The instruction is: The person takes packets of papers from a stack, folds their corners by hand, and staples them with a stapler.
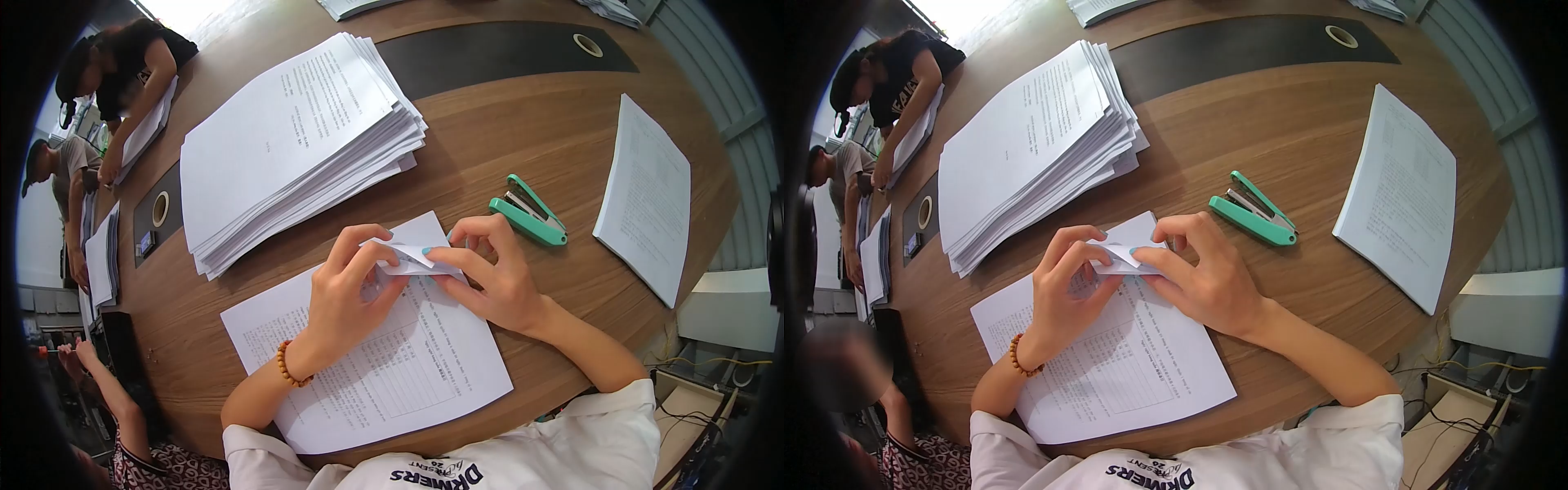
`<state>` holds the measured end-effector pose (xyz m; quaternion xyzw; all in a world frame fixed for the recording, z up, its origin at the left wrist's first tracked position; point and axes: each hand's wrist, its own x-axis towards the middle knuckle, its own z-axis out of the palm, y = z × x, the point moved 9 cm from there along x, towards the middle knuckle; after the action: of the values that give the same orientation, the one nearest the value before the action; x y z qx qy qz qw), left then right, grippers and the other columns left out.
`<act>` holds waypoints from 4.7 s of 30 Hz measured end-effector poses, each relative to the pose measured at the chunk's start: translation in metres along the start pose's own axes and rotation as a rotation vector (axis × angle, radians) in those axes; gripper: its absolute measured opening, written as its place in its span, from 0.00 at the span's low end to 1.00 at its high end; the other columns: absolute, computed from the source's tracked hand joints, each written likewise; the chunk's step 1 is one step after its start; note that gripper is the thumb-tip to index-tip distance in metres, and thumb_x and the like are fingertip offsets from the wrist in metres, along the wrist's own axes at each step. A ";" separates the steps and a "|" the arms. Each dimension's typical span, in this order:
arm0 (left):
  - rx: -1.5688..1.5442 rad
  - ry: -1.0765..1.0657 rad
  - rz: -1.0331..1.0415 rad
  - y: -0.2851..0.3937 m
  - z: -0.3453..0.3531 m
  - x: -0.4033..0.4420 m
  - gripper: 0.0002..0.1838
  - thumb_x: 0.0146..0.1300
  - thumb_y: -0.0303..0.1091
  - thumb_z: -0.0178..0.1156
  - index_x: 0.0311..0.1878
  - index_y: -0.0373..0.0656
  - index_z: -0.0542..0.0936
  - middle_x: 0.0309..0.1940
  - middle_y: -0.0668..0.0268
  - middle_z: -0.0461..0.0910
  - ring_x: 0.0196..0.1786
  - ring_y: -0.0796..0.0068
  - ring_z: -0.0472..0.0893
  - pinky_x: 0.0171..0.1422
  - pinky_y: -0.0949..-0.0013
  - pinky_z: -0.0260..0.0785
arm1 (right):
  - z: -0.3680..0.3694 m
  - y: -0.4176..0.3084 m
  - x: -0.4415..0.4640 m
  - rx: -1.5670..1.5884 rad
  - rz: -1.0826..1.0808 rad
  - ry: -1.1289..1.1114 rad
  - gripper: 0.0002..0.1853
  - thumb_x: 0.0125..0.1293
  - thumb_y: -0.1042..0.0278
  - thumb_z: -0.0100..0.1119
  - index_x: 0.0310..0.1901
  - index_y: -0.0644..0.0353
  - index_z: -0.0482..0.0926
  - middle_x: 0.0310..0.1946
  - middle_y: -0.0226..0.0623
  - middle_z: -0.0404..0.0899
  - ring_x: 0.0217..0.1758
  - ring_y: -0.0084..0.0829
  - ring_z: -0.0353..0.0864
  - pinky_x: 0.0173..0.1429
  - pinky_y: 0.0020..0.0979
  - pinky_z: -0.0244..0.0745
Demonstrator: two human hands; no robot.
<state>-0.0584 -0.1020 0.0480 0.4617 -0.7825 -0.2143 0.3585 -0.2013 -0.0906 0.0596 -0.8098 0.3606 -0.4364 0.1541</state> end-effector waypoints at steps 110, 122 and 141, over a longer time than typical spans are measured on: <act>0.073 0.029 0.010 0.001 -0.003 -0.001 0.15 0.41 0.20 0.72 0.32 0.42 0.78 0.35 0.71 0.74 0.24 0.85 0.68 0.23 0.79 0.60 | 0.009 0.007 -0.003 -0.137 0.072 -0.094 0.31 0.47 0.70 0.71 0.55 0.69 0.74 0.55 0.45 0.66 0.55 0.42 0.67 0.56 0.37 0.68; 0.134 0.016 -0.015 0.003 -0.005 -0.001 0.14 0.38 0.18 0.70 0.29 0.45 0.79 0.45 0.69 0.76 0.31 0.81 0.77 0.29 0.78 0.67 | 0.013 0.006 -0.005 -0.193 0.045 -0.114 0.24 0.46 0.71 0.69 0.48 0.65 0.79 0.55 0.43 0.69 0.57 0.42 0.67 0.59 0.38 0.67; 0.166 0.022 0.034 0.005 -0.005 -0.003 0.16 0.36 0.23 0.72 0.30 0.50 0.80 0.43 0.72 0.77 0.23 0.79 0.71 0.24 0.75 0.65 | 0.014 0.010 -0.005 -0.187 0.067 -0.138 0.29 0.44 0.72 0.71 0.53 0.64 0.78 0.59 0.44 0.65 0.57 0.43 0.66 0.58 0.37 0.66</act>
<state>-0.0566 -0.0971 0.0529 0.4788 -0.8013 -0.1375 0.3314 -0.1962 -0.0949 0.0426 -0.8363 0.4150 -0.3389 0.1167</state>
